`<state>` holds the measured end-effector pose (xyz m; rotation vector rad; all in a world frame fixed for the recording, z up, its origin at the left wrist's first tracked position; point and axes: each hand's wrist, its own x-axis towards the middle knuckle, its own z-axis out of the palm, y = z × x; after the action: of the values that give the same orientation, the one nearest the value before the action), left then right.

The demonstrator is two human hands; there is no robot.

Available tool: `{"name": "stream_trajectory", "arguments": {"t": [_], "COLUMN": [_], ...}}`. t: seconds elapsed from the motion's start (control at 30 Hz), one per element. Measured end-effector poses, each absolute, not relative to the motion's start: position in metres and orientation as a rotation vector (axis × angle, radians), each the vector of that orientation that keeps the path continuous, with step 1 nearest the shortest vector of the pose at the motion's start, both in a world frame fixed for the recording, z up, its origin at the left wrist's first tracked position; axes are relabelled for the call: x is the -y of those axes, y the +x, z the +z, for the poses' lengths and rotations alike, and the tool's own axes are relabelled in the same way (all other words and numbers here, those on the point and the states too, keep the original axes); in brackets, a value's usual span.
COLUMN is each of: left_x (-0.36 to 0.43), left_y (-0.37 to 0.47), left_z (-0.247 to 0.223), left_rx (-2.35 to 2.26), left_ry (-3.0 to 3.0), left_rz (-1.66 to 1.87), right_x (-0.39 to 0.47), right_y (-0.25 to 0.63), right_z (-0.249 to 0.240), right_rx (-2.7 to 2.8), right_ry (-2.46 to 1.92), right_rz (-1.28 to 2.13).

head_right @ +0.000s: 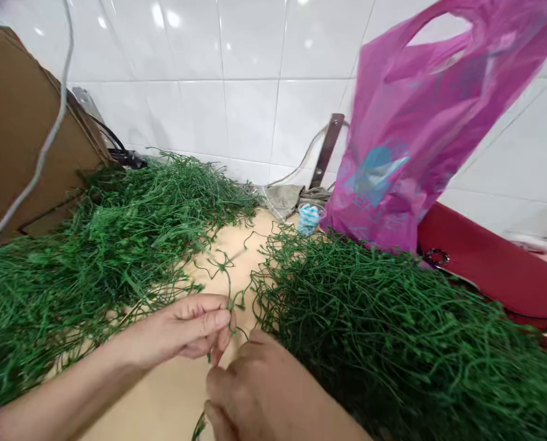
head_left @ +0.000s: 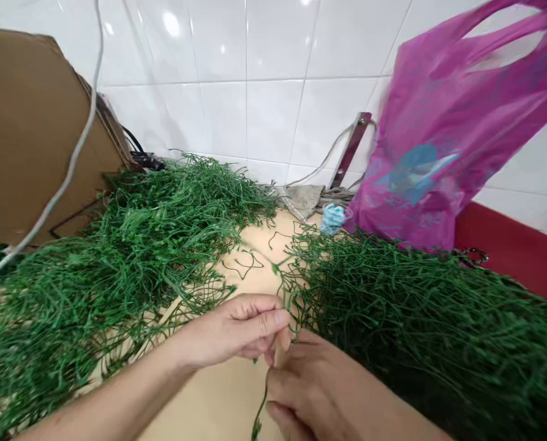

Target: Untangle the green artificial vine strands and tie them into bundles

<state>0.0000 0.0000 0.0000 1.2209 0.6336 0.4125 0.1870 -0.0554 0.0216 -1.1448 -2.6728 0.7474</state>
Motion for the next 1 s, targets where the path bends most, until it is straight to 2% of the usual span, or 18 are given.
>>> {"name": "stream_trajectory", "arguments": {"t": [0.2,0.33,0.4,0.6,0.8,0.9,1.0], "left_x": [0.008,0.003,0.001,0.005,0.008,0.006,0.003], "left_y": [0.003,0.005,0.005,-0.001,-0.009,-0.014,-0.018], "left_z": [0.01,0.009,0.01,0.017,0.017,0.019,0.019], "left_rx": [-0.709,-0.652,-0.538,-0.332,-0.187,-0.133,-0.107], "left_ry": [1.344,1.161,1.089,0.945,0.84,0.778,0.762], "left_rz": [0.856,1.154,1.15,1.012,0.921,0.968,1.015], "right_x": [0.047,0.039,0.034,0.032,0.071,0.096,0.123], "right_y": [0.194,0.204,0.208,0.219,0.213,0.204,0.199], "right_z": [0.011,0.003,0.0,0.015,0.064,0.062,0.04], "right_rx": [2.678,2.367,2.175,1.933,2.204,2.447,2.639], "right_ry": [-1.185,-1.107,-1.128,-1.24,-1.285,-1.346,-1.31], "right_rz": [0.691,0.758,0.734,0.315,0.028,-0.036,-0.072]}}
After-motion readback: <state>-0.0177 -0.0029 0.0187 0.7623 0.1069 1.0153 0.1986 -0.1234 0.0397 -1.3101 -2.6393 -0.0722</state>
